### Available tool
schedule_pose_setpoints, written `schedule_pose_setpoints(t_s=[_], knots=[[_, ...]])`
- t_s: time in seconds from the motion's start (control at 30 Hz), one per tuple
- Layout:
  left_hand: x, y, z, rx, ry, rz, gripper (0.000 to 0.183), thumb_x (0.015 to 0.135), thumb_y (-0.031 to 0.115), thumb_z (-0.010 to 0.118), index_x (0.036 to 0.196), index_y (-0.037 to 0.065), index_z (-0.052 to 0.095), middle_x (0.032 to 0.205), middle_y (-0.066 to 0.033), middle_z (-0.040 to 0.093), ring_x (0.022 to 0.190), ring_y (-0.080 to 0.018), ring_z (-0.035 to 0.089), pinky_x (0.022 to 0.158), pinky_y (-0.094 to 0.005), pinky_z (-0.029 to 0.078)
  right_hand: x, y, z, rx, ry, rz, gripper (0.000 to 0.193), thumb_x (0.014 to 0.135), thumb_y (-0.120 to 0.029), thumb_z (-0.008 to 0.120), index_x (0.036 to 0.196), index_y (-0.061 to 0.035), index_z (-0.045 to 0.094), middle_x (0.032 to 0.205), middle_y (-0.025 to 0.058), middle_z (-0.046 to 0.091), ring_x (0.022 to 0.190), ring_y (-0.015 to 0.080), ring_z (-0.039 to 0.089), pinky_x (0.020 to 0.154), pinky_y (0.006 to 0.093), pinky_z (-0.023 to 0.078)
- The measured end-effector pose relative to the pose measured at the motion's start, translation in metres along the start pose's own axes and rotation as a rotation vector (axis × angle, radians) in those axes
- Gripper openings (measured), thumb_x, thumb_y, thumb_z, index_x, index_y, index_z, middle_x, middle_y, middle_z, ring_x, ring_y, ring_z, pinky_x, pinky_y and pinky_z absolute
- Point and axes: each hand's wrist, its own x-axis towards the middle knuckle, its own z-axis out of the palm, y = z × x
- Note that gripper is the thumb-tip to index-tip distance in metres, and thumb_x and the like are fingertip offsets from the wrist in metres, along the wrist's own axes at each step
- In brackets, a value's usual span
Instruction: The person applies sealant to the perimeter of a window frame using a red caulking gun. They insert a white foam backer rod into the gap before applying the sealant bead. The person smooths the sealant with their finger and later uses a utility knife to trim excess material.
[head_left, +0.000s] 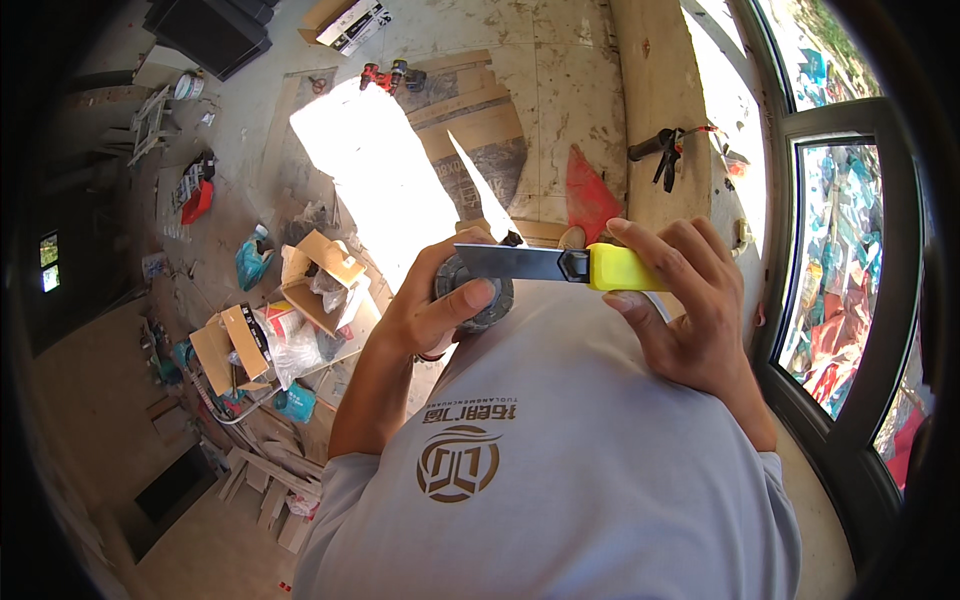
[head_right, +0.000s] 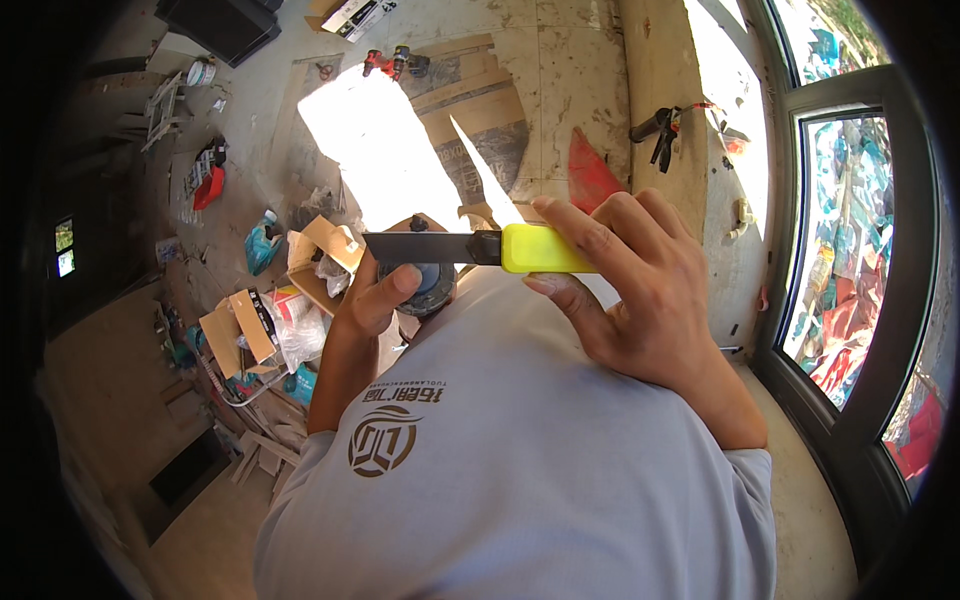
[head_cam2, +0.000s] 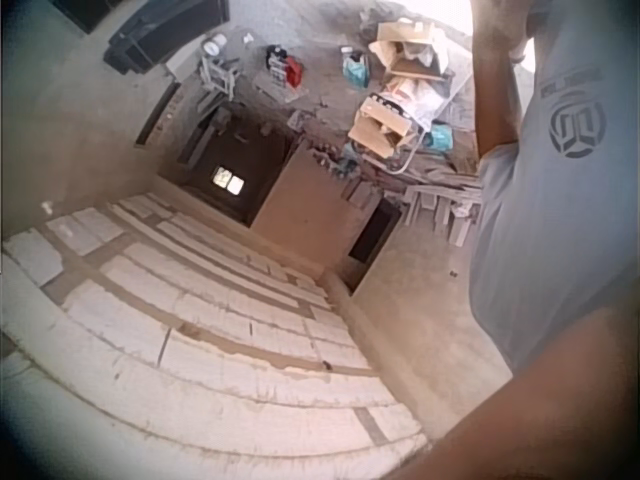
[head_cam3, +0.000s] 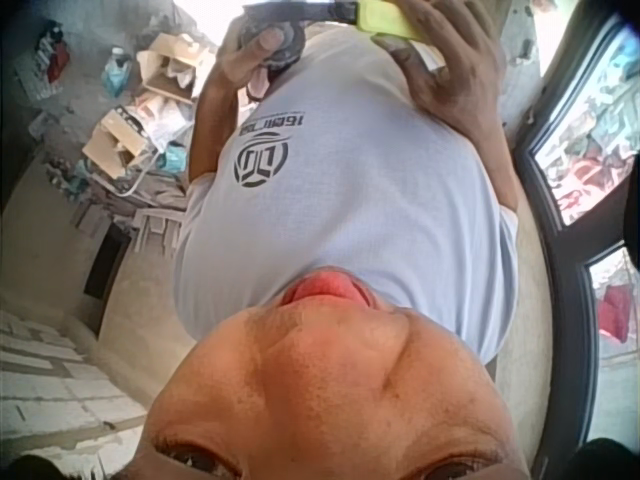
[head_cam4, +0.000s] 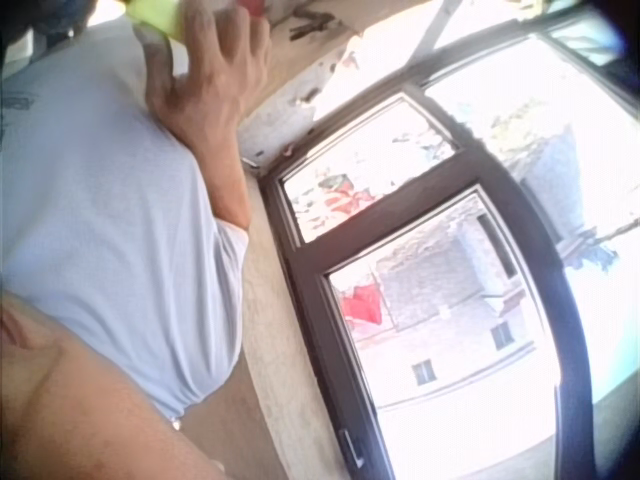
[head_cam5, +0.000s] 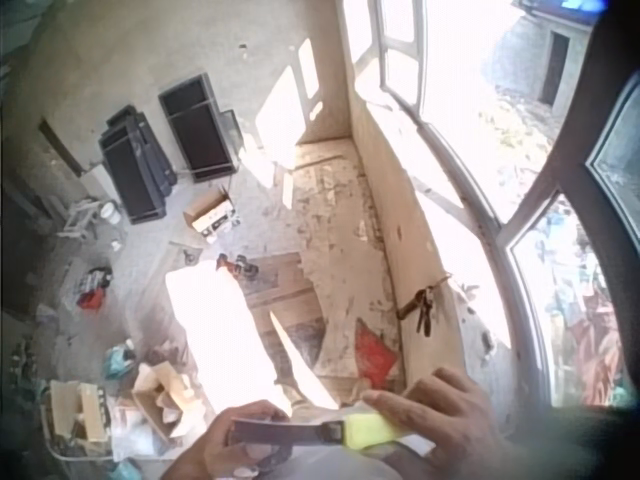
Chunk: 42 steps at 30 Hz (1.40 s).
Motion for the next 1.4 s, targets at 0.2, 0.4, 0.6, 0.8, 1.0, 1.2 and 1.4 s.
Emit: schedule_pose_setpoints(t_s=[0.2, 0.4, 0.6, 0.8, 1.0, 1.2, 1.4], knots=[[0.002, 0.0, 0.0, 0.018, 0.001, 0.003, 0.066, 0.084, 0.059, 0.075, 0.106, -0.002, 0.063, 0.09, -0.0035, 0.059, 0.079, -0.0098, 0.057, 0.068, -0.0223, 0.044, -0.001, 0.0, 0.0, -0.015, -0.006, 0.01, 0.054, 0.077, -0.025, 0.084, 0.127, -0.011, 0.068, 0.082, 0.0048, 0.058, 0.073, 0.024, 0.049, 0.065, 0.0362, 0.044], [0.002, 0.002, -0.002, 0.007, -0.01, -0.044, 0.069, 0.082, 0.062, 0.075, 0.104, -0.002, 0.063, 0.09, -0.0037, 0.06, 0.08, -0.0097, 0.057, 0.068, -0.0228, 0.044, 0.001, -0.001, 0.0, -0.009, -0.01, 0.016, 0.053, 0.078, -0.026, 0.084, 0.127, -0.0107, 0.069, 0.081, 0.0044, 0.058, 0.072, 0.0236, 0.049, 0.065, 0.0361, 0.044], [0.002, -0.001, -0.004, 0.079, -0.033, 0.014, 0.072, 0.082, 0.065, 0.073, 0.103, -0.003, 0.063, 0.087, -0.0034, 0.059, 0.08, -0.0107, 0.057, 0.068, -0.0241, 0.044, 0.002, -0.008, -0.003, 0.004, -0.087, 0.047, 0.05, 0.085, -0.03, 0.076, 0.126, -0.0036, 0.067, 0.079, 0.0083, 0.055, 0.073, 0.0256, 0.051, 0.067, 0.0382, 0.043], [-0.001, -0.002, -0.003, 0.03, -0.079, -0.013, 0.074, 0.083, 0.066, 0.073, 0.107, -0.004, 0.062, 0.087, -0.0038, 0.059, 0.08, -0.0136, 0.057, 0.07, -0.0268, 0.045, 0.007, -0.013, -0.005, 0.007, -0.085, 0.032, 0.049, 0.085, -0.027, 0.076, 0.127, -0.0038, 0.067, 0.078, 0.0083, 0.054, 0.072, 0.0256, 0.051, 0.067, 0.0386, 0.044], [-0.003, -0.001, 0.002, 0.274, -0.113, 0.109, 0.066, 0.082, 0.062, 0.075, 0.101, 0.0, 0.064, 0.078, -0.0063, 0.061, 0.071, -0.0176, 0.058, 0.068, -0.0283, 0.046, 0.009, -0.001, 0.001, 0.048, -0.003, 0.18, 0.04, 0.088, -0.019, 0.077, 0.124, -0.0068, 0.068, 0.08, 0.0079, 0.06, 0.073, 0.0264, 0.056, 0.065, 0.0372, 0.047], [-0.008, -0.006, -0.015, 0.011, -0.012, 0.039, 0.073, 0.078, 0.066, 0.077, 0.102, -0.001, 0.064, 0.093, -0.0087, 0.064, 0.083, -0.0156, 0.061, 0.071, -0.0263, 0.046, 0.006, 0.01, 0.004, 0.138, 0.074, 0.257, 0.037, 0.093, -0.02, 0.073, 0.124, -0.0014, 0.067, 0.091, 0.0142, 0.067, 0.081, 0.0284, 0.064, 0.075, 0.0366, 0.051], [-0.011, -0.013, -0.018, -0.038, 0.105, 0.077, 0.084, 0.076, 0.071, 0.076, 0.109, -0.005, 0.061, 0.084, -0.0103, 0.066, 0.075, -0.0151, 0.064, 0.066, -0.0259, 0.05, 0.015, 0.005, 0.003, 0.182, 0.066, 0.301, 0.038, 0.094, -0.02, 0.072, 0.125, -0.0002, 0.067, 0.101, 0.0154, 0.071, 0.093, 0.0286, 0.069, 0.084, 0.0328, 0.052]])
